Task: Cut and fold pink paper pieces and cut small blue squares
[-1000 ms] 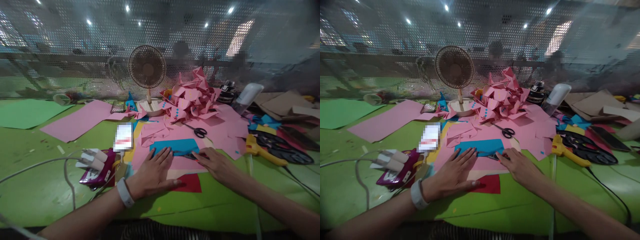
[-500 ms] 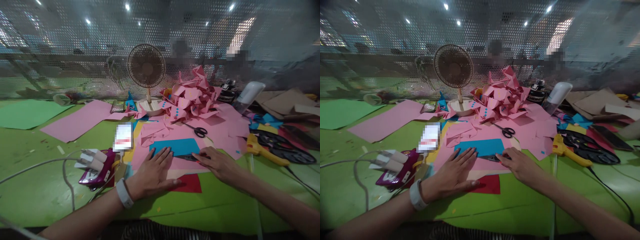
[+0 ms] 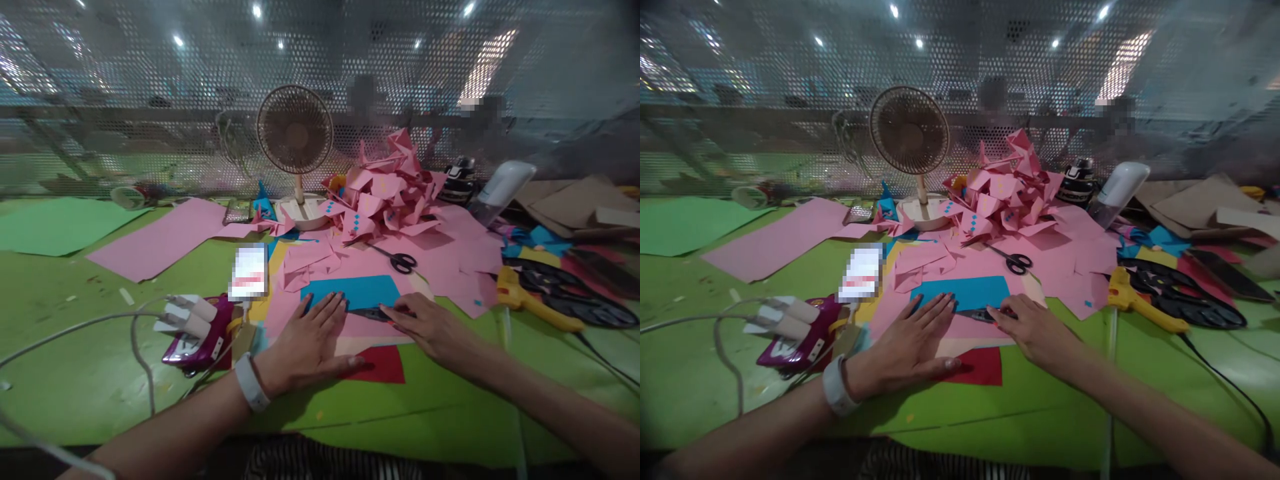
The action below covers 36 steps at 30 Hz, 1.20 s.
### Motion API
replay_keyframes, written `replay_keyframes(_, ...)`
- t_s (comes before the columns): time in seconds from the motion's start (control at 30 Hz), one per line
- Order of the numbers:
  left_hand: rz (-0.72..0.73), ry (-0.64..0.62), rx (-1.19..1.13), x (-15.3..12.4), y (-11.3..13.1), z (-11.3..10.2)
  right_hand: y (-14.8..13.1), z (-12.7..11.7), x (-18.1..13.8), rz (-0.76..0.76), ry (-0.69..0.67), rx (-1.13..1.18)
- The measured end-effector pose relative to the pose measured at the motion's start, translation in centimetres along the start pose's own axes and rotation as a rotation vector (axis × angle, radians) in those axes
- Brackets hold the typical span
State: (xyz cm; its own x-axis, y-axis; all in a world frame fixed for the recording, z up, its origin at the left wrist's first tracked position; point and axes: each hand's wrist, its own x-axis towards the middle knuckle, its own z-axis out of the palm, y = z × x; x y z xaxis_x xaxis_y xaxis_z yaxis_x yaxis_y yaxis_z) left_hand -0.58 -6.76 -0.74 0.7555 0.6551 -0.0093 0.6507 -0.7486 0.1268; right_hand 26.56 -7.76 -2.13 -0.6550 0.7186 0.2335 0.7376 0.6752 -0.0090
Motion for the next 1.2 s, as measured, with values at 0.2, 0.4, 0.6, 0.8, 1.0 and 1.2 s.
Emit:
replay_keyframes(0.2, -0.014, -0.1, -0.114, -0.5, -0.8, -1.9, 0.0, 0.2, 0.0, -0.011, 0.023, -0.003)
replay_keyframes(0.4, -0.01, -0.113, -0.065, -2.0, -2.5, -2.3, 0.1, 0.7, -0.1, -0.019, 0.045, -0.01)
replay_keyframes(0.6, 0.008, -0.036, 0.001, -2.6, -2.7, -0.9, -0.6, 0.5, 0.9, -0.013, 0.005, -0.017)
replay_keyframes(0.8, 0.007, -0.039, -0.001, -2.6, -2.6, -1.0, -0.6, 0.3, 0.7, -0.025, -0.012, -0.002)
replay_keyframes(1.0, 0.01, -0.042, -0.017, -2.6, -2.5, -1.2, -0.8, 0.6, 1.2, -0.021, 0.012, -0.014)
replay_keyframes(1.2, 0.004, -0.049, -0.02, -2.6, -2.6, -1.1, -1.6, 0.4, 1.8, -0.032, -0.017, -0.008)
